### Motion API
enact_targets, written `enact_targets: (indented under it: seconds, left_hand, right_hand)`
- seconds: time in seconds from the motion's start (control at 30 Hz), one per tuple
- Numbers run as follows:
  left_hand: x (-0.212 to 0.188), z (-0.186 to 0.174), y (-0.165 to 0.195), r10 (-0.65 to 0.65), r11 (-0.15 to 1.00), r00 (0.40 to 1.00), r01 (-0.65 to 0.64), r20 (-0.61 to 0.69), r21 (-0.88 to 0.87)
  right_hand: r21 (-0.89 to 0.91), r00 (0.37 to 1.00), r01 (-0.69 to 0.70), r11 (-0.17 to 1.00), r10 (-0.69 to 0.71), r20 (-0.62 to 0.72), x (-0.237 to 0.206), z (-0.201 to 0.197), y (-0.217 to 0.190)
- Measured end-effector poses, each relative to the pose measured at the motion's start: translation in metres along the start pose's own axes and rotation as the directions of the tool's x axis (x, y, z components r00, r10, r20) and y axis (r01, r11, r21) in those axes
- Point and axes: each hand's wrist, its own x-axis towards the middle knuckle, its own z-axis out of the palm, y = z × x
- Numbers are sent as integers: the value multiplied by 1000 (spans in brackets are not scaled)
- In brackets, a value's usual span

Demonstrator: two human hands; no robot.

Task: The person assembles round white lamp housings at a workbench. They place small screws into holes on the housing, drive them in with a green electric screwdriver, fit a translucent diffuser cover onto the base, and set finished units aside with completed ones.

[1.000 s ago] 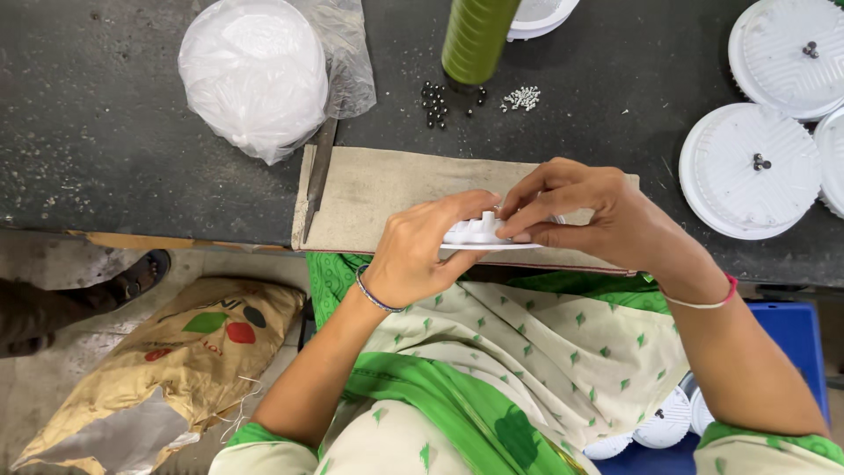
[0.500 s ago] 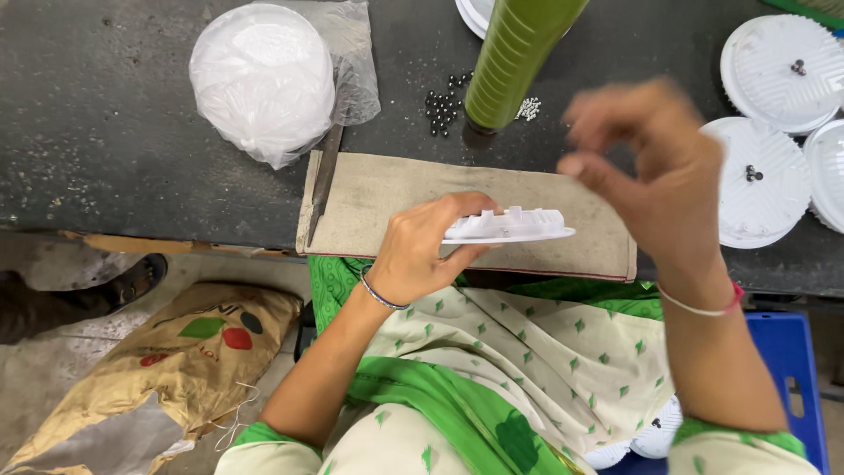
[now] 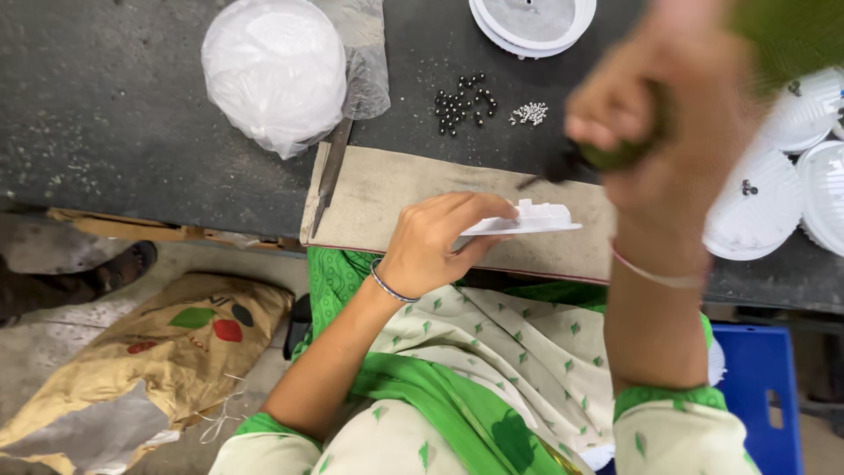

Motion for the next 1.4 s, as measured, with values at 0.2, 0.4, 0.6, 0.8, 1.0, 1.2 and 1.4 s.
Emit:
enact_targets:
  seconds: [0.2,0.4,0.6,0.8,1.0,1.2,1.4]
  left_hand:
    - [3,4,2,17,1000,1000,-17,-21,-11]
    - [3,4,4,-8,1000,1000,8,-23,-25]
    - [4,3,3,1,1000,1000,-1,-11,-16]
    - [4,4,3,12,1000,1000,-12,-15,-11]
    - [4,3,4,5,1000,1000,-5,-9,-8]
    - [5,1,5,12,1000,1000,-12,3,-23]
    - [4,4,3,-27,1000,1000,27,5,-14]
  right_hand:
    - [-77,998,55,996,-53,22,-37,-11,-32]
    - [-138,998,57,989,-54,23,-35,11,-34]
    - [-135,998,60,989,-59,13,-33,12,-33]
    - [-147,997,81,986,-81,3,-34,13,-31]
    - [-167,997,74,983,-76,-4,-34,15,-32]
    - [-148,998,64,987,-66,-4,-34,15,-32]
    - [-156,998,62,986,-67,-23,-33,16,-30]
